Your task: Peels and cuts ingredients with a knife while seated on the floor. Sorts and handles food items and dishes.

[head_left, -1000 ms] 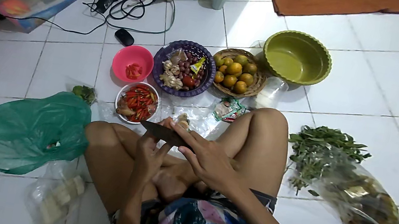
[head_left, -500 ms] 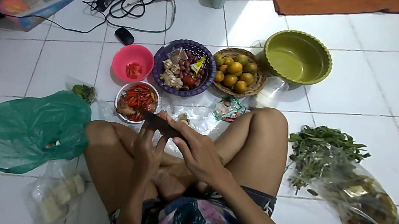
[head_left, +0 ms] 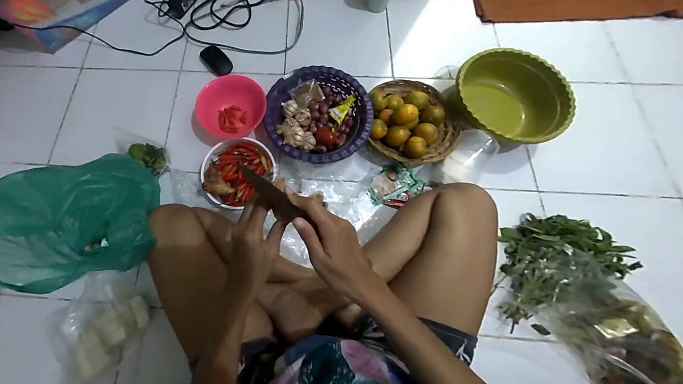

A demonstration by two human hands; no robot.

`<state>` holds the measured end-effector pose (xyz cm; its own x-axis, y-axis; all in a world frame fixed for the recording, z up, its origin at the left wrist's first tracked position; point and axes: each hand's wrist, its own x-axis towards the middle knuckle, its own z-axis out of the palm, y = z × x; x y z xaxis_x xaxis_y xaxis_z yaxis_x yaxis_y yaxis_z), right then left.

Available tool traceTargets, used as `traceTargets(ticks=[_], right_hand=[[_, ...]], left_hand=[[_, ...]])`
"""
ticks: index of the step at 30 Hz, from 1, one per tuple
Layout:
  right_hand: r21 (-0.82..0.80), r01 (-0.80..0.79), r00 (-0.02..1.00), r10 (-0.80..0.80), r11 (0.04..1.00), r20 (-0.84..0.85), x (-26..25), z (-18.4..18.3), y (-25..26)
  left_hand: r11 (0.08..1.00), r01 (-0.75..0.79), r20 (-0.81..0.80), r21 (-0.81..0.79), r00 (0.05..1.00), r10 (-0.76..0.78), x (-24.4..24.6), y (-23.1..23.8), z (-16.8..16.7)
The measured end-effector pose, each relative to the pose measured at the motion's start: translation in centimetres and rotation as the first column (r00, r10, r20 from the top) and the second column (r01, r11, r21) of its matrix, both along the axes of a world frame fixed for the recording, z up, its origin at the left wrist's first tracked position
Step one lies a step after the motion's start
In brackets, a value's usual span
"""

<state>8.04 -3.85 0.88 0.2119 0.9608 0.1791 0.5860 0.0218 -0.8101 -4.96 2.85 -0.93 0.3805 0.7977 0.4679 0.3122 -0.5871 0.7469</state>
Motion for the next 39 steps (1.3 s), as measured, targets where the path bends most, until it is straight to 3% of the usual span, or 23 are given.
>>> traceTargets(ticks=[2,4,7,9,11,15,17,18,19,20,21,22,23,24,26,28,31,35,39], right_hand=[[0.098,-0.003,0.987,-0.013,0.995,0.161,0.5,-0.9,0.2],[0.119,-0.02,0.988,0.001,0.993,0.155,0.9,-1.2,0.2],[0.032,-0.046,0.973,0.052,0.998,-0.225,0.7,-0.8,0.2],[-0.04,-0.089,0.826,0.051,0.995,-0.561,0.5,0.0,0.4],[-0.088,-0.148,0.632,0.026,0.985,-0.775,0.7,0.8,0.6],[-0.21,-0.32,0.312,-0.107,0.924,-0.944,2.2,1.8,0.5],[-0.227,-0.374,0.223,-0.151,0.899,-0.963,2.7,2.0,0.5],[-0.223,-0.384,0.225,-0.143,0.896,-0.964,2.9,1.9,0.5],[-0.209,-0.377,0.291,-0.099,0.902,-0.952,3.0,1.9,0.5],[-0.199,-0.343,0.439,-0.031,0.918,-0.898,3.1,1.8,0.5],[-0.184,-0.279,0.651,0.045,0.943,-0.758,3.0,1.5,0.4],[-0.162,-0.198,0.859,0.092,0.967,-0.504,3.0,1.1,0.3],[-0.145,-0.119,0.977,0.089,0.982,-0.195,3.0,0.7,0.1],[-0.094,-0.052,0.997,0.058,0.994,0.055,2.8,0.0,0.1],[-0.013,0.056,0.958,-0.05,0.998,0.283,3.0,-1.6,0.5],[-0.092,0.149,0.955,-0.119,0.985,0.273,4.8,-2.0,1.1],[-0.288,0.178,0.984,-0.176,0.941,0.03,7.6,-2.3,1.7],[-0.569,-0.035,0.898,-0.224,0.822,-0.378,7.8,-3.8,1.3],[-0.672,-0.085,0.833,-0.317,0.736,-0.452,6.9,-4.6,0.4]], left_hand=[[0.997,0.043,0.016,-0.071,0.999,-0.042,-0.4,0.1,0.2],[0.988,0.097,0.028,-0.124,0.995,-0.094,-0.6,0.2,0.5],[0.958,0.176,0.192,-0.224,0.972,-0.134,0.0,0.4,0.0],[0.945,0.176,0.293,-0.276,0.952,-0.092,0.8,0.2,-0.4],[0.934,0.181,0.336,-0.308,0.939,-0.071,1.3,0.0,-0.5],[0.905,0.22,0.386,-0.364,0.92,-0.068,1.5,-0.4,-0.6],[0.893,0.236,0.409,-0.383,0.91,-0.065,1.5,-0.6,-0.6],[0.893,0.241,0.411,-0.381,0.909,-0.07,1.4,-0.6,-0.6],[0.896,0.245,0.401,-0.37,0.912,-0.083,1.3,-0.5,-0.7],[0.901,0.252,0.376,-0.354,0.92,-0.11,1.0,-0.3,-0.8],[0.905,0.26,0.342,-0.337,0.929,-0.139,0.6,-0.1,-0.9],[0.907,0.266,0.31,-0.327,0.937,-0.163,0.2,0.1,-1.0],[0.905,0.267,0.285,-0.33,0.943,-0.173,0.0,0.2,-1.0],[0.899,0.253,0.261,-0.358,0.951,-0.164,-0.1,0.1,-0.8],[0.859,0.21,0.209,-0.468,0.97,-0.123,-0.2,-0.3,0.0],[0.805,0.177,0.196,-0.566,0.978,-0.077,-0.2,-0.8,0.9],[0.711,0.313,0.383,-0.63,0.921,-0.067,-0.7,-1.1,0.2],[0.593,0.422,0.56,-0.686,0.826,0.061,-0.8,-0.9,0.0],[0.443,0.54,0.669,-0.715,0.712,0.212,-0.9,-0.7,1.0]])
